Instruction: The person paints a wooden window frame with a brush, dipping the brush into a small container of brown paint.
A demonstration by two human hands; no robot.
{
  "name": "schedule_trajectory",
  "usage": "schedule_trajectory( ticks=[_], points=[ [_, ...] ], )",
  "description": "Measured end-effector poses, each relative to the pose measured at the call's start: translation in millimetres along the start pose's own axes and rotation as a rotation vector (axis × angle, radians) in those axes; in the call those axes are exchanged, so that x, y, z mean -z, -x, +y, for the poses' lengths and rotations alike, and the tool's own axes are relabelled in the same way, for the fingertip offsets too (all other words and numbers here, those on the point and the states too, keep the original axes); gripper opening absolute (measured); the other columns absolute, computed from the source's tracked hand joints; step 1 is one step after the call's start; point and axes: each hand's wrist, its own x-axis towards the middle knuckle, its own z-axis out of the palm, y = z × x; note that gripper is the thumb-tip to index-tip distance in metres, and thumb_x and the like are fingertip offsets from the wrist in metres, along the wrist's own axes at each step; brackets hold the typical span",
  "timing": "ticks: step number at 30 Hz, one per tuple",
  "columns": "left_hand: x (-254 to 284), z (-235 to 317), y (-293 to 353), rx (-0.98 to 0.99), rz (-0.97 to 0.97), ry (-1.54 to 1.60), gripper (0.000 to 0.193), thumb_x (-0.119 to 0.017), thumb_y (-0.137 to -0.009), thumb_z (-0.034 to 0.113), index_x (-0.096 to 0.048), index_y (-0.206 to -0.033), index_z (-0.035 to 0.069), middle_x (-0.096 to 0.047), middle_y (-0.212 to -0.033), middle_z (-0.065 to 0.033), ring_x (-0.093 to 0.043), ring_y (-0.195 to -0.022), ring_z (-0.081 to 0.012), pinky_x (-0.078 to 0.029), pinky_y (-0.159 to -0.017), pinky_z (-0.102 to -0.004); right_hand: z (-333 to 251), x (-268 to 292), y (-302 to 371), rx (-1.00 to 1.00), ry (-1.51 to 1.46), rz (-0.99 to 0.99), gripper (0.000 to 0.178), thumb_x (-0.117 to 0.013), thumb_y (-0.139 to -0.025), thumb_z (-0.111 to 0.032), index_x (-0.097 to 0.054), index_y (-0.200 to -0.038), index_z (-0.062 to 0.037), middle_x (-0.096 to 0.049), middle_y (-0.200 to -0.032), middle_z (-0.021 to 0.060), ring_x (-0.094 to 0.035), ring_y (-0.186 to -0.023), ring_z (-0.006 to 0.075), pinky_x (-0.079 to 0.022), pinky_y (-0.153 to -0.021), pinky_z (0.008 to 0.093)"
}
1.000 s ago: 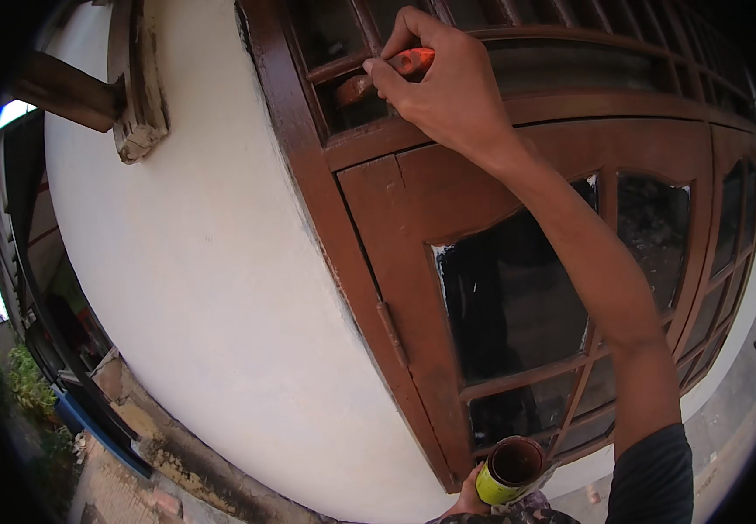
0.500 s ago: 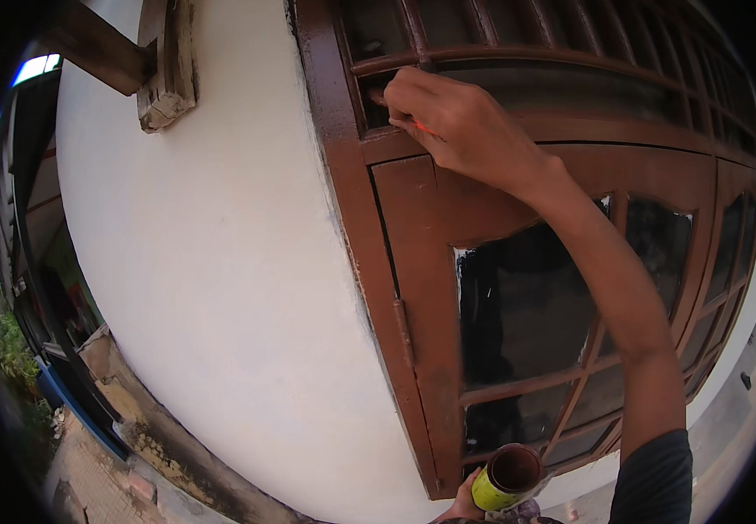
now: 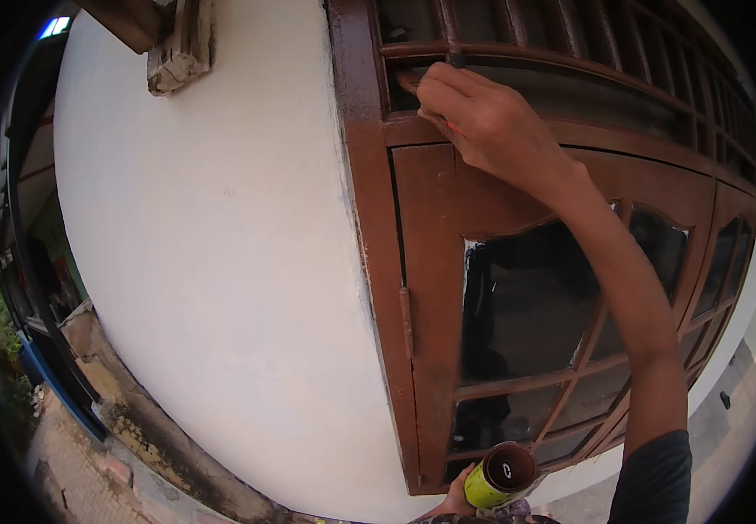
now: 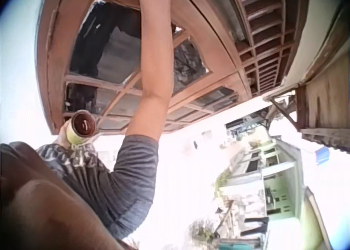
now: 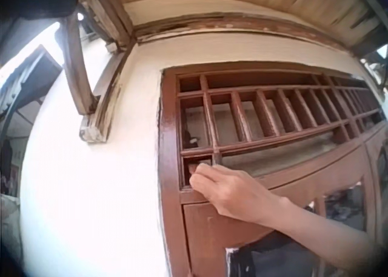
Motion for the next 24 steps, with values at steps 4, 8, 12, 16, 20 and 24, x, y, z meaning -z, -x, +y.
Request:
schedule_trajectory(
  ticks=[4,8,12,16,20,24],
  points=[
    [11,0,-9,-0.013,0.037,0.021,0.049,-0.039,-0.104,0.045,-0.057,-0.136,0.013,-0.063,-0.134,-0.0109,-0.058,-0.125,-0.0329,-0.042,-0.109,-0.0511,-1,4,-5,0.073,0.046,0.076,0.023,-0.064,-0.079,0.009,-0.050,-0.092,-0.0034,-0.055,-0.091,0.0067,-0.062,-0.081,0.0251,-0.054,-0.063,0.0380],
    [16,3,-7,0.002,-0.055,0.054,0.049,-0.040,-0.103,0.045,-0.058,-0.136,0.013,-0.064,-0.133,-0.0104,-0.058,-0.124,-0.0323,-0.042,-0.108,-0.0512,-17,24,7,0.006,-0.007,0.112,0.021,-0.066,-0.082,0.005,-0.048,-0.090,-0.0034,-0.055,-0.090,0.0071,-0.061,-0.079,0.0267,-0.052,-0.062,0.0392],
    [23,0,-17,-0.017,-0.030,0.043,0.048,-0.041,-0.103,0.045,-0.058,-0.135,0.013,-0.063,-0.134,-0.0102,-0.059,-0.124,-0.0322,-0.041,-0.108,-0.0515,-4,13,-1,-0.018,-0.052,0.007,0.022,-0.068,-0.083,0.003,-0.046,-0.085,-0.0026,-0.053,-0.084,0.0078,-0.059,-0.073,0.0272,-0.048,-0.059,0.0395],
    [31,-5,-28,-0.010,-0.103,0.103,0.049,-0.041,-0.103,0.045,-0.059,-0.134,0.013,-0.064,-0.133,-0.0107,-0.059,-0.124,-0.0326,-0.041,-0.108,-0.0513,2,10,-10,0.027,0.040,0.020,0.022,-0.069,-0.083,0.003,-0.047,-0.083,-0.0024,-0.052,-0.082,0.0076,-0.058,-0.071,0.0262,-0.048,-0.059,0.0391],
    [26,-4,-23,0.035,-0.071,0.094,0.049,-0.043,-0.102,0.046,-0.060,-0.133,0.012,-0.065,-0.131,-0.0107,-0.060,-0.122,-0.0332,-0.042,-0.108,-0.0510,-22,28,4,0.032,0.108,0.101,0.019,-0.067,-0.083,0.002,-0.049,-0.086,-0.0027,-0.054,-0.085,0.0070,-0.059,-0.075,0.0252,-0.049,-0.063,0.0389],
    [3,-3,-12,0.036,-0.062,0.061,0.049,-0.044,-0.101,0.047,-0.061,-0.131,0.012,-0.066,-0.129,-0.0109,-0.061,-0.120,-0.0338,-0.043,-0.106,-0.0513,-27,24,9,-0.028,0.050,0.010,0.019,-0.068,-0.082,0.003,-0.051,-0.086,-0.0027,-0.057,-0.087,0.0066,-0.061,-0.075,0.0243,-0.051,-0.063,0.0368]
  ],
)
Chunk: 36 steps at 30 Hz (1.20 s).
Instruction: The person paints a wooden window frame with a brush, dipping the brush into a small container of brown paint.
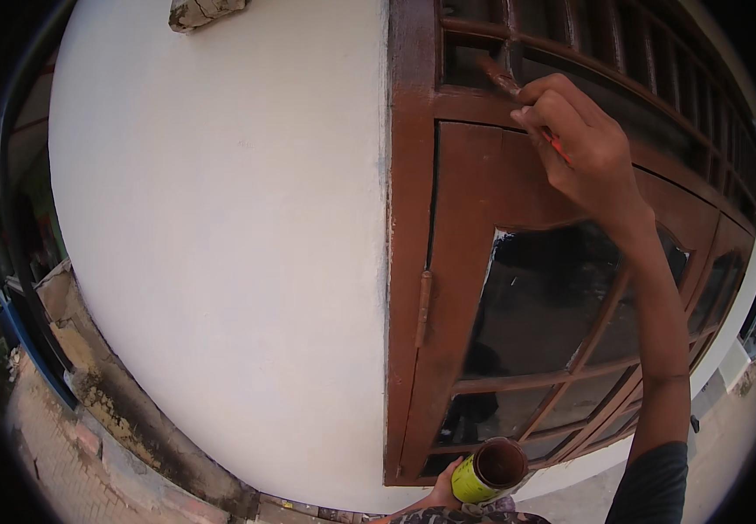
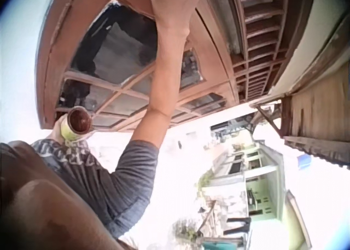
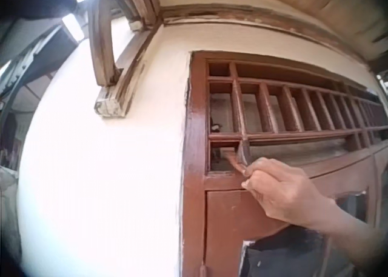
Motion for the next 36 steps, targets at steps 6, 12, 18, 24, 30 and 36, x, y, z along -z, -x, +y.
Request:
schedule_trajectory(
  ticks=[6,12,18,24,30,36],
  points=[
    [14,1,-10,0.070,-0.025,0.035,0.051,-0.045,-0.100,0.049,-0.061,-0.131,0.012,-0.066,-0.129,-0.0123,-0.061,-0.119,-0.0344,-0.044,-0.105,-0.0517,10,0,-14,0.086,0.091,0.034,0.019,-0.069,-0.082,0.004,-0.051,-0.086,-0.0027,-0.057,-0.086,0.0066,-0.060,-0.075,0.0244,-0.051,-0.062,0.0366],
    [21,-2,-15,0.071,-0.007,0.025,0.054,-0.044,-0.099,0.052,-0.060,-0.132,0.012,-0.065,-0.130,-0.0121,-0.060,-0.120,-0.0348,-0.042,-0.106,-0.0522,-6,2,-5,0.010,0.045,-0.087,0.017,-0.067,-0.084,0.001,-0.051,-0.090,-0.0029,-0.056,-0.089,0.0067,-0.061,-0.080,0.0255,-0.051,-0.066,0.0386],
    [20,-2,-13,0.114,0.024,-0.002,0.056,-0.043,-0.099,0.054,-0.061,-0.132,0.013,-0.065,-0.130,-0.0117,-0.060,-0.121,-0.0349,-0.041,-0.107,-0.0525,7,1,-20,0.070,0.162,-0.108,0.018,-0.066,-0.082,0.003,-0.051,-0.089,-0.0028,-0.057,-0.089,0.0066,-0.062,-0.079,0.0257,-0.049,-0.064,0.0386],
    [21,0,-13,0.151,0.039,0.005,0.057,-0.043,-0.098,0.056,-0.061,-0.132,0.013,-0.065,-0.131,-0.0113,-0.059,-0.121,-0.0349,-0.040,-0.108,-0.0527,-10,5,-15,0.038,0.114,-0.122,0.019,-0.067,-0.081,0.004,-0.051,-0.090,-0.0025,-0.055,-0.088,0.0068,-0.061,-0.077,0.0262,-0.048,-0.063,0.0386],
    [10,-2,-13,0.211,0.091,-0.024,0.059,-0.043,-0.097,0.057,-0.061,-0.132,0.013,-0.065,-0.131,-0.0108,-0.059,-0.122,-0.0350,-0.038,-0.109,-0.0530,-2,10,-29,0.040,0.187,-0.099,0.019,-0.069,-0.081,0.004,-0.052,-0.088,-0.0022,-0.055,-0.084,0.0070,-0.060,-0.071,0.0254,-0.048,-0.061,0.0365],
    [33,0,-32,0.211,0.080,-0.025,0.060,-0.043,-0.097,0.059,-0.061,-0.131,0.013,-0.065,-0.130,-0.0105,-0.058,-0.123,-0.0335,-0.038,-0.109,-0.0527,-2,35,-47,-0.168,-0.033,0.037,0.006,-0.068,-0.089,0.000,-0.063,-0.089,-0.0036,-0.067,-0.091,0.0009,-0.065,-0.080,0.0088,-0.054,-0.071,0.0268]
  ],
)
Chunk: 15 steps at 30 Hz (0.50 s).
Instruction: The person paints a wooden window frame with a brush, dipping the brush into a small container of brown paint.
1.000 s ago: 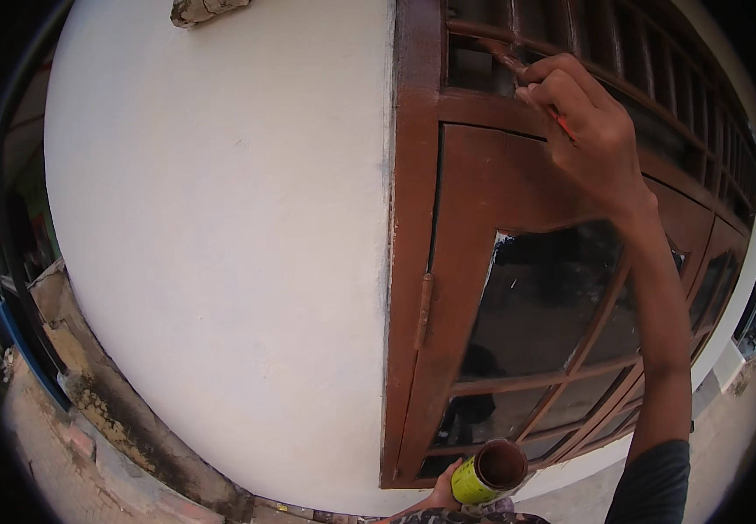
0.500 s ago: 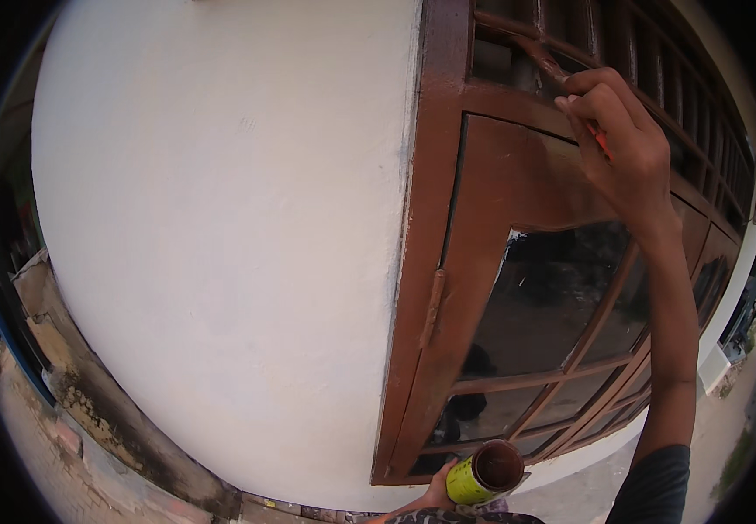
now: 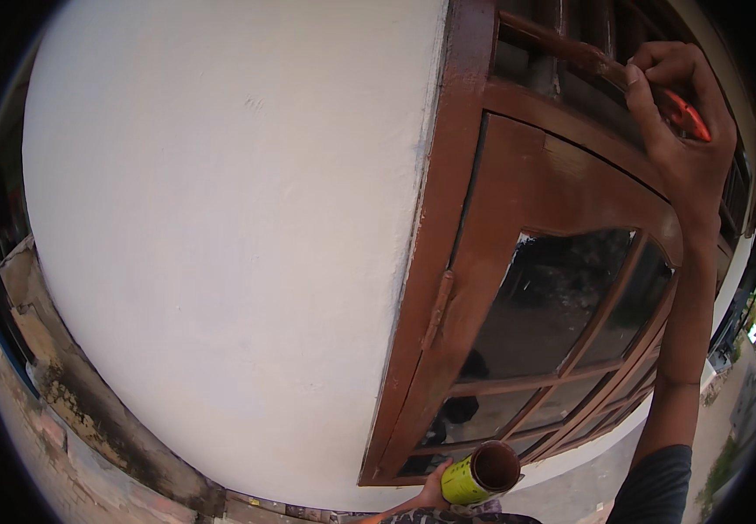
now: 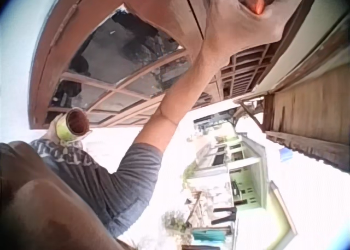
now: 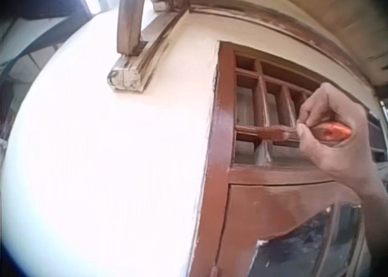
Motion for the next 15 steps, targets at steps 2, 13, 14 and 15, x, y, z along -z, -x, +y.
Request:
schedule_trajectory(
  ticks=[2,13,14,15],
  points=[
    [13,3,-10,0.009,-0.068,0.003,0.060,-0.044,-0.097,0.059,-0.061,-0.131,0.013,-0.066,-0.130,-0.0105,-0.057,-0.124,-0.0329,-0.038,-0.109,-0.0525,0,0,-25,-0.014,0.055,-0.034,0.006,-0.066,-0.094,-0.001,-0.060,-0.093,-0.0005,-0.067,-0.096,0.0022,-0.064,-0.079,0.0068,-0.052,-0.071,0.0212],
    [5,2,-12,0.057,-0.070,-0.048,0.059,-0.042,-0.098,0.058,-0.062,-0.129,0.013,-0.066,-0.129,-0.0101,-0.058,-0.123,-0.0318,-0.038,-0.109,-0.0499,-18,-48,-58,-0.038,0.224,-0.187,0.017,-0.065,-0.075,0.003,-0.049,-0.074,0.0000,-0.057,-0.062,0.0086,-0.056,-0.054,0.0127,-0.043,-0.051,0.0291],
    [4,4,-11,0.051,-0.077,-0.045,0.059,-0.042,-0.098,0.058,-0.062,-0.129,0.013,-0.066,-0.129,-0.0101,-0.058,-0.123,-0.0318,-0.037,-0.109,-0.0498,-15,-51,-60,-0.177,0.132,-0.255,0.017,-0.066,-0.075,0.003,-0.049,-0.074,0.0001,-0.058,-0.062,0.0100,-0.059,-0.053,0.0140,-0.044,-0.051,0.0300],
    [5,3,-12,0.056,-0.082,-0.047,0.059,-0.042,-0.098,0.058,-0.062,-0.129,0.013,-0.066,-0.129,-0.0100,-0.058,-0.123,-0.0318,-0.037,-0.109,-0.0497,-15,-51,-60,-0.176,0.138,-0.257,0.017,-0.066,-0.075,0.003,-0.049,-0.074,0.0001,-0.058,-0.062,0.0100,-0.059,-0.053,0.0140,-0.044,-0.051,0.0300]
  ],
)
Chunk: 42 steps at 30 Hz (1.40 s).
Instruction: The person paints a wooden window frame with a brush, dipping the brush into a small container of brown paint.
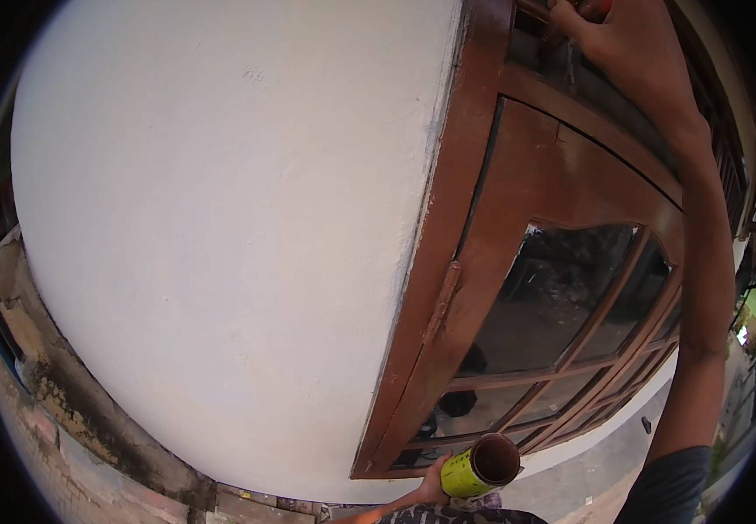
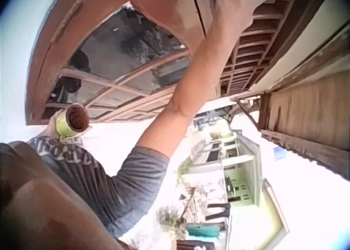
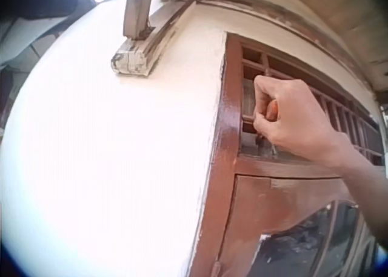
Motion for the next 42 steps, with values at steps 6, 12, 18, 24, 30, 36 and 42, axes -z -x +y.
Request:
schedule_trajectory(
  ticks=[6,12,18,24,30,36,42],
  points=[
    [4,-3,-6,0.022,-0.064,-0.023,0.058,-0.041,-0.098,0.057,-0.063,-0.128,0.013,-0.066,-0.128,-0.0099,-0.057,-0.123,-0.0318,-0.037,-0.109,-0.0492,-4,1,10,0.270,0.260,0.011,0.019,-0.066,-0.076,0.004,-0.048,-0.074,-0.0010,-0.058,-0.059,0.0120,-0.060,-0.051,0.0197,-0.042,-0.048,0.0357],
    [-7,6,15,0.064,-0.436,0.100,0.059,-0.038,-0.099,0.057,-0.062,-0.129,0.013,-0.066,-0.129,-0.0093,-0.057,-0.124,-0.0313,-0.036,-0.110,-0.0489,-72,18,15,0.200,0.665,-0.047,0.019,-0.065,-0.077,0.003,-0.047,-0.072,-0.0011,-0.052,-0.055,0.0135,-0.057,-0.049,0.0223,-0.037,-0.047,0.0358],
    [-38,1,45,0.107,-0.432,0.143,0.058,-0.040,-0.099,0.056,-0.061,-0.132,0.012,-0.065,-0.131,-0.0083,-0.056,-0.126,-0.0309,-0.035,-0.111,-0.0488,-4,-6,-1,0.332,0.328,-0.111,0.022,-0.065,-0.078,0.003,-0.045,-0.070,0.0006,-0.046,-0.055,0.0168,-0.052,-0.049,0.0268,-0.035,-0.049,0.0384],
    [-1,-8,2,0.037,0.075,0.047,0.059,-0.042,-0.098,0.059,-0.061,-0.131,0.014,-0.064,-0.133,-0.0090,-0.055,-0.126,-0.0328,-0.035,-0.111,-0.0514,-43,24,-6,0.343,0.463,-0.122,0.027,-0.064,-0.076,0.002,-0.040,-0.065,0.0013,-0.044,-0.055,0.0189,-0.048,-0.052,0.0345,-0.037,-0.053,0.0418],
    [-5,-9,14,0.058,-0.088,0.030,0.061,-0.043,-0.096,0.061,-0.062,-0.129,0.014,-0.065,-0.130,-0.0093,-0.056,-0.125,-0.0337,-0.035,-0.110,-0.0522,-20,-2,-2,0.372,0.317,-0.019,0.027,-0.064,-0.076,0.002,-0.039,-0.065,0.0013,-0.041,-0.055,0.0181,-0.045,-0.049,0.0316,-0.035,-0.050,0.0413],
    [-3,-1,22,0.087,-0.173,0.066,0.060,-0.043,-0.097,0.060,-0.063,-0.129,0.014,-0.065,-0.130,-0.0094,-0.056,-0.124,-0.0332,-0.035,-0.110,-0.0511,-43,14,-2,0.354,0.533,-0.042,0.026,-0.064,-0.076,0.002,-0.039,-0.066,0.0013,-0.041,-0.055,0.0178,-0.044,-0.048,0.0314,-0.033,-0.051,0.0407],
    [-21,-14,30,0.070,-0.076,0.094,0.058,-0.043,-0.098,0.058,-0.063,-0.129,0.013,-0.066,-0.129,-0.0093,-0.056,-0.124,-0.0327,-0.036,-0.110,-0.0504,-55,15,3,0.199,0.509,0.078,0.027,-0.066,-0.075,0.001,-0.041,-0.065,-0.0001,-0.045,-0.055,0.0163,-0.046,-0.049,0.0292,-0.035,-0.050,0.0400]
  ],
)
